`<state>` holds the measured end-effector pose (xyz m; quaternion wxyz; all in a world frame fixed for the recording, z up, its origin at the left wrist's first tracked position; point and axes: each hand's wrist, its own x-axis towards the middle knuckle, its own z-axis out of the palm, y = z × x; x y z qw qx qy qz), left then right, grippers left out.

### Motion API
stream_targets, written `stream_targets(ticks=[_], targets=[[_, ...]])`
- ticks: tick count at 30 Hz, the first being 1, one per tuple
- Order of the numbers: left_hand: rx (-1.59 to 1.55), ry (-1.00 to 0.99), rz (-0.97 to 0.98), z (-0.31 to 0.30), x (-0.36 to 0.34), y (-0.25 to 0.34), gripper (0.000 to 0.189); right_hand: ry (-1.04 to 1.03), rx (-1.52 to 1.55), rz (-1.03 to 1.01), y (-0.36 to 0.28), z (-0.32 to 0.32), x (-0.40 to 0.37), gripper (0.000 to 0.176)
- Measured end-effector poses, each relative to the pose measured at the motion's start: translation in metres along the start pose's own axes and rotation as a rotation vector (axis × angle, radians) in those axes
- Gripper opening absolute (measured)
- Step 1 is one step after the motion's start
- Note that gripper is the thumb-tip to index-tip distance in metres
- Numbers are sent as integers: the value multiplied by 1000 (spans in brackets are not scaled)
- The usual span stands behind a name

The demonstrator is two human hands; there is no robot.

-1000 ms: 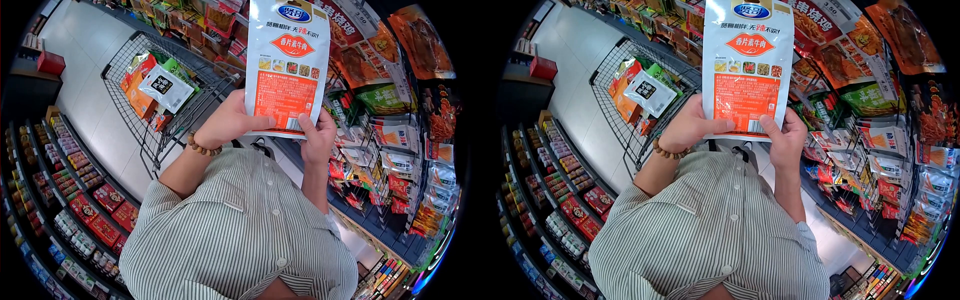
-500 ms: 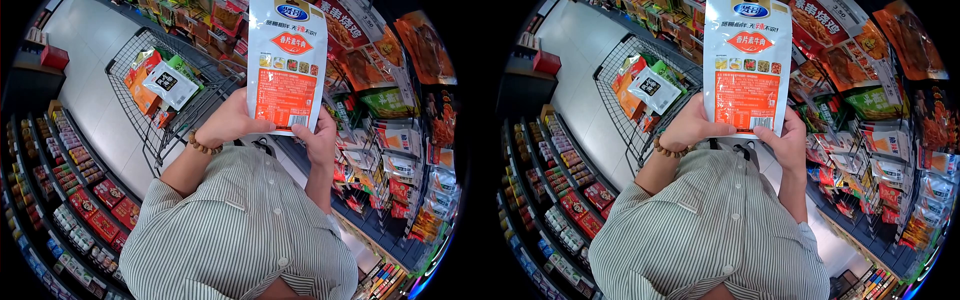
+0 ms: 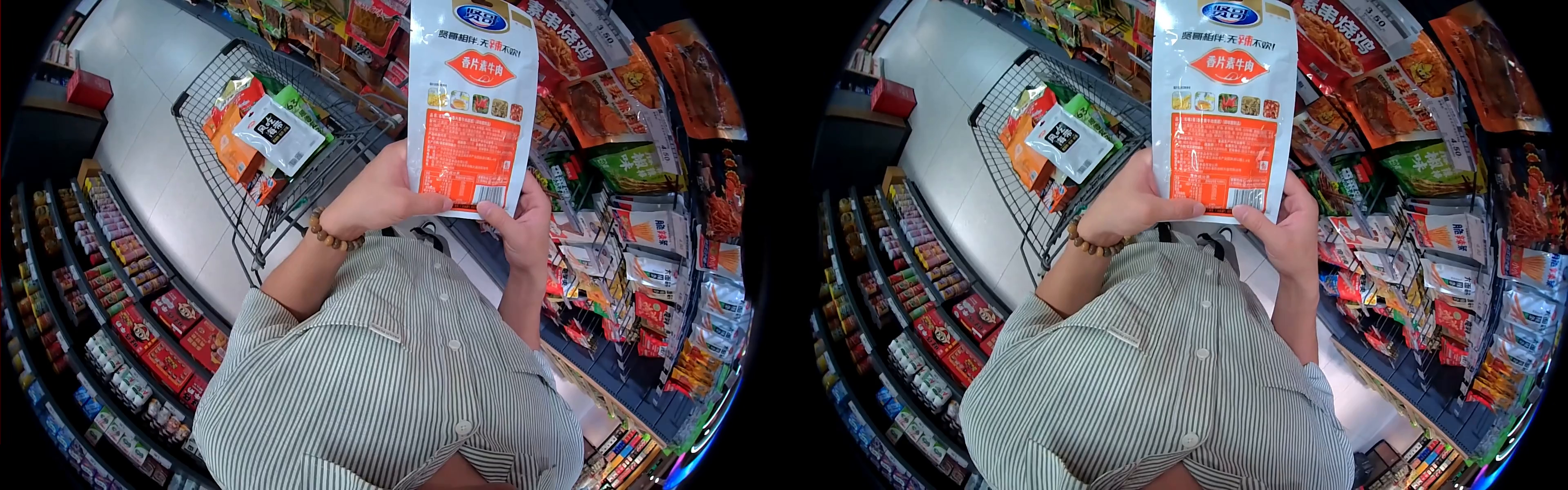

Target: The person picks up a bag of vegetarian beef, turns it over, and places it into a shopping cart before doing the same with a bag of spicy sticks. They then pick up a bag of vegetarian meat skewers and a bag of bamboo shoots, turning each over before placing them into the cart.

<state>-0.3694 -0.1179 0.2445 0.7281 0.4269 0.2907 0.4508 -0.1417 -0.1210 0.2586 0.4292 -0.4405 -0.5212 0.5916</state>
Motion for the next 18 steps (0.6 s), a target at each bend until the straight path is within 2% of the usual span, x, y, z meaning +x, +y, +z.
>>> stream_targets(ticks=[18], targets=[[74, -2, -17, -3, -4, 2, 52, 24, 6, 14, 2, 4, -1, 51]])
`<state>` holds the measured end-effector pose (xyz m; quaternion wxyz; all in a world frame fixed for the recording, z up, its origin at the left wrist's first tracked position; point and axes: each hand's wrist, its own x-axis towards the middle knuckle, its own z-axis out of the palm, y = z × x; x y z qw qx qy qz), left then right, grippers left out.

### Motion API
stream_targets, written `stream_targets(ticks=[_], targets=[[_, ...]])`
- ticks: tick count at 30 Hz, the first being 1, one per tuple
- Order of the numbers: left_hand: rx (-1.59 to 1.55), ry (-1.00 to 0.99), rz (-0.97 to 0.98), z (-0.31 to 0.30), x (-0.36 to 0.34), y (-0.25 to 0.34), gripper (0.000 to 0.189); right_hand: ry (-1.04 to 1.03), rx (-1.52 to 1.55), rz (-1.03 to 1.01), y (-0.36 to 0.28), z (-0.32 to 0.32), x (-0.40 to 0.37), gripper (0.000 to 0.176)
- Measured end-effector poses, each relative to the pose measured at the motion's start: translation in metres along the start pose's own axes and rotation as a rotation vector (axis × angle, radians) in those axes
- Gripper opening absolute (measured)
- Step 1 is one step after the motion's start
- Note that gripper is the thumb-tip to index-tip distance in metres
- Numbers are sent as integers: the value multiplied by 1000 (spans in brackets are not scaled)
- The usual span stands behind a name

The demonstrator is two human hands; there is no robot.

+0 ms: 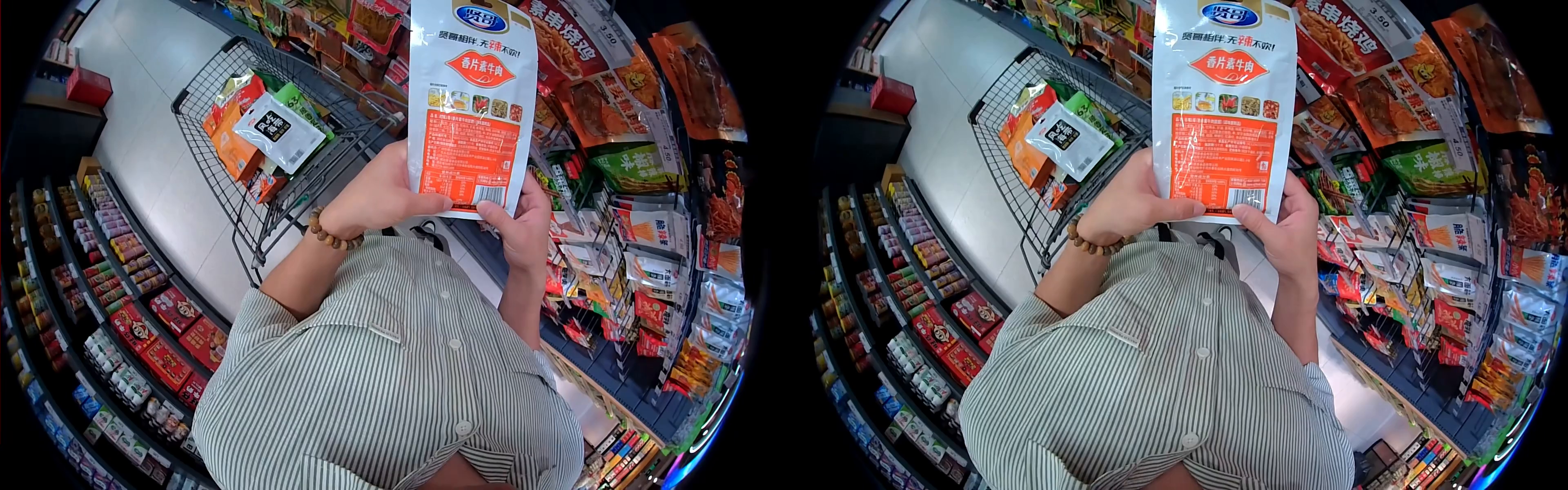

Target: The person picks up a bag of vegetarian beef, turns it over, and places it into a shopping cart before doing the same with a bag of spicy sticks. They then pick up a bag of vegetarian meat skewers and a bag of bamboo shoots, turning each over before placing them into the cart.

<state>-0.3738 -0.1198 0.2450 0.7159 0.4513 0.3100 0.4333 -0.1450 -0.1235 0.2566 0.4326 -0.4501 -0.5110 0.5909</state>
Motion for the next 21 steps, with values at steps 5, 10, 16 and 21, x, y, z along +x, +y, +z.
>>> stream_targets(ticks=[5, 10, 16, 21], targets=[[3, 11, 52, 0, 0, -1, 52, -3, -11, -12, 1, 0, 0, 51], [3, 12, 52, -1, 0, -2, 53, 1, -9, -15, 0, 3, 1, 51], [-8, 15, 48, 0, -1, 0, 53, 0, -3, -23, 1, 3, 1, 50], [13, 8, 34, -1, -1, -1, 52, 2, 18, -29, 1, 5, 1, 49]])
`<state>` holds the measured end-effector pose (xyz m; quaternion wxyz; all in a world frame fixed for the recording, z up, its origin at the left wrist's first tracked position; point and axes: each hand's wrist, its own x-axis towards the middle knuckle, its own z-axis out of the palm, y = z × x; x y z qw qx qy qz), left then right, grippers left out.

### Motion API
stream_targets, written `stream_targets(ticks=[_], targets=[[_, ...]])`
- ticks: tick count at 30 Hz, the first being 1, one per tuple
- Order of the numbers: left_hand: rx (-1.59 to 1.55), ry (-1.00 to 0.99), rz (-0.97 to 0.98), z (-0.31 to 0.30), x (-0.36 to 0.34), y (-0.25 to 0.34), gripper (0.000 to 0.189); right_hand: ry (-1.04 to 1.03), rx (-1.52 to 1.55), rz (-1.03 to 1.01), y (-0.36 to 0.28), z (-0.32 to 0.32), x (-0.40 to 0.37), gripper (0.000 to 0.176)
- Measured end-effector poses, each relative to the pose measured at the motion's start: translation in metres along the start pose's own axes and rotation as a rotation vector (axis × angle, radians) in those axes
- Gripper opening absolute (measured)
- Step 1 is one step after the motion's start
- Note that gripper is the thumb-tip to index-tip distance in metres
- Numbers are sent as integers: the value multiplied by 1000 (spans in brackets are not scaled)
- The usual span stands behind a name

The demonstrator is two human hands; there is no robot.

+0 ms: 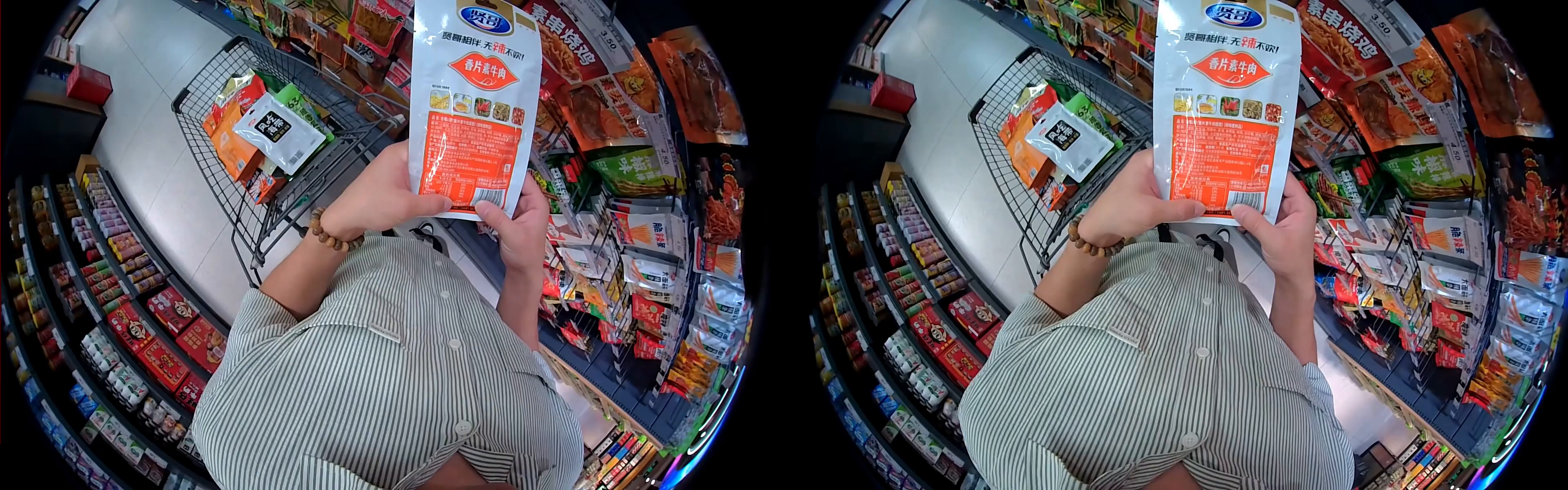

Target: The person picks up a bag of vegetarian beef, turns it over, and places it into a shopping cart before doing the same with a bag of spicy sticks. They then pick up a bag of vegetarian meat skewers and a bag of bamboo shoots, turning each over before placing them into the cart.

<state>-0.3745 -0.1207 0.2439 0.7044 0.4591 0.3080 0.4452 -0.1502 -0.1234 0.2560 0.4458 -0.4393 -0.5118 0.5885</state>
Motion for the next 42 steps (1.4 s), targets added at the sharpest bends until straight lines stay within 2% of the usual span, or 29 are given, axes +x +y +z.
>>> stream_targets(ticks=[14, 42], targets=[[12, 2, 1, -1, -1, 2, 52, 11, 3, 45, 0, 1, -1, 49], [15, -23, 7, -2, -2, -2, 51, 3, 37, 2, 1, 4, -1, 47]])
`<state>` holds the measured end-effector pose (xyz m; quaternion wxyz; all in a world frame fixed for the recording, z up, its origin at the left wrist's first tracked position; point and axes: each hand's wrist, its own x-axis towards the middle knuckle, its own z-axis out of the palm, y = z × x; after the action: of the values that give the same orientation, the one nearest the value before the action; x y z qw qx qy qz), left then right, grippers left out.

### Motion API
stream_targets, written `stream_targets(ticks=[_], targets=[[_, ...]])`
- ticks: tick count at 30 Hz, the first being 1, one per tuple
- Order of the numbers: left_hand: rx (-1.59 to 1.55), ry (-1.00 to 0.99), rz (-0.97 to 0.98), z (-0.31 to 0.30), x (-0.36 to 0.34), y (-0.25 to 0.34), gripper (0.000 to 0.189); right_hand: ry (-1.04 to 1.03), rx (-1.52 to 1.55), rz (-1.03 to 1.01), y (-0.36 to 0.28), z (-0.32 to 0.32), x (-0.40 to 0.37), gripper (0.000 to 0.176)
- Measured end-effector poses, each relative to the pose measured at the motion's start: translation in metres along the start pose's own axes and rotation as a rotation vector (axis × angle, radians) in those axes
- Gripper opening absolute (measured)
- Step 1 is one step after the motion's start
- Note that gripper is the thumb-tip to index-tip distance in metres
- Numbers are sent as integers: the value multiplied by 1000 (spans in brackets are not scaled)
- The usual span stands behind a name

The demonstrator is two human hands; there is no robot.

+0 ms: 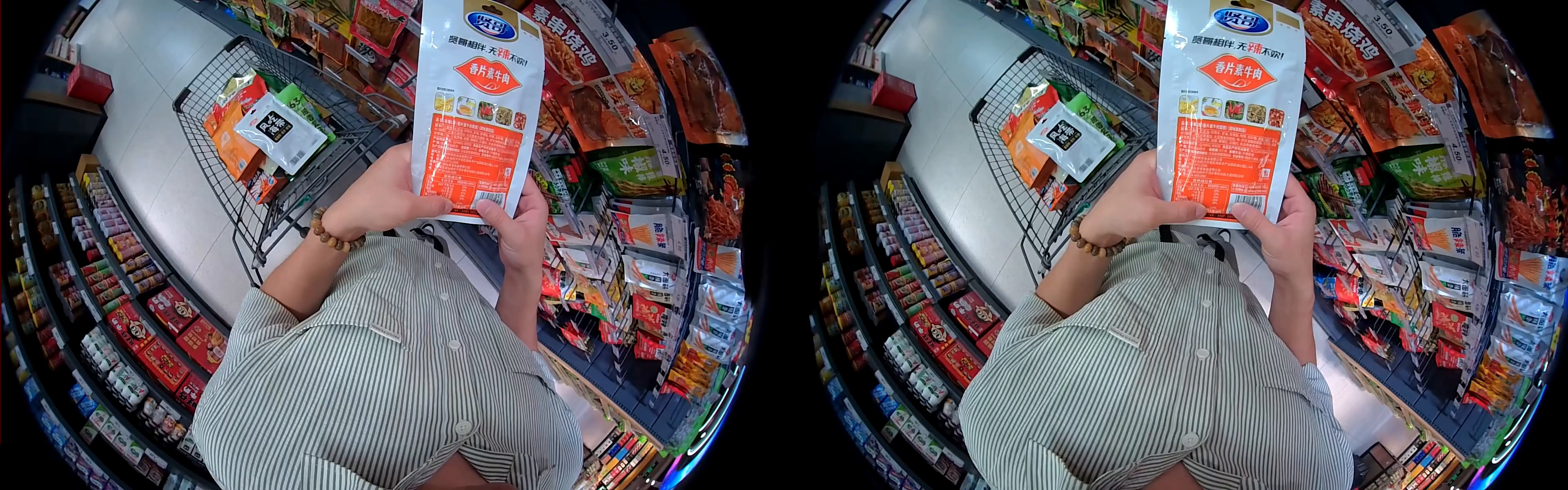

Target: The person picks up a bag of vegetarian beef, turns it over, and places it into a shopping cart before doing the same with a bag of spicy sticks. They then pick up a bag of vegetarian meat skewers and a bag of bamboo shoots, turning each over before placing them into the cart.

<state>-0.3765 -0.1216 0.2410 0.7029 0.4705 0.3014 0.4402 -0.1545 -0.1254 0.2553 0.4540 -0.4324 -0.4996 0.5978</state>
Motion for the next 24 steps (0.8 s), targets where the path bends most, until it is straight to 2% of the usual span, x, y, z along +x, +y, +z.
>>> stream_targets(ticks=[24], targets=[[27, 19, 36, -1, 2, 4, 51, -6, -24, -43, 2, -1, 4, 48]])
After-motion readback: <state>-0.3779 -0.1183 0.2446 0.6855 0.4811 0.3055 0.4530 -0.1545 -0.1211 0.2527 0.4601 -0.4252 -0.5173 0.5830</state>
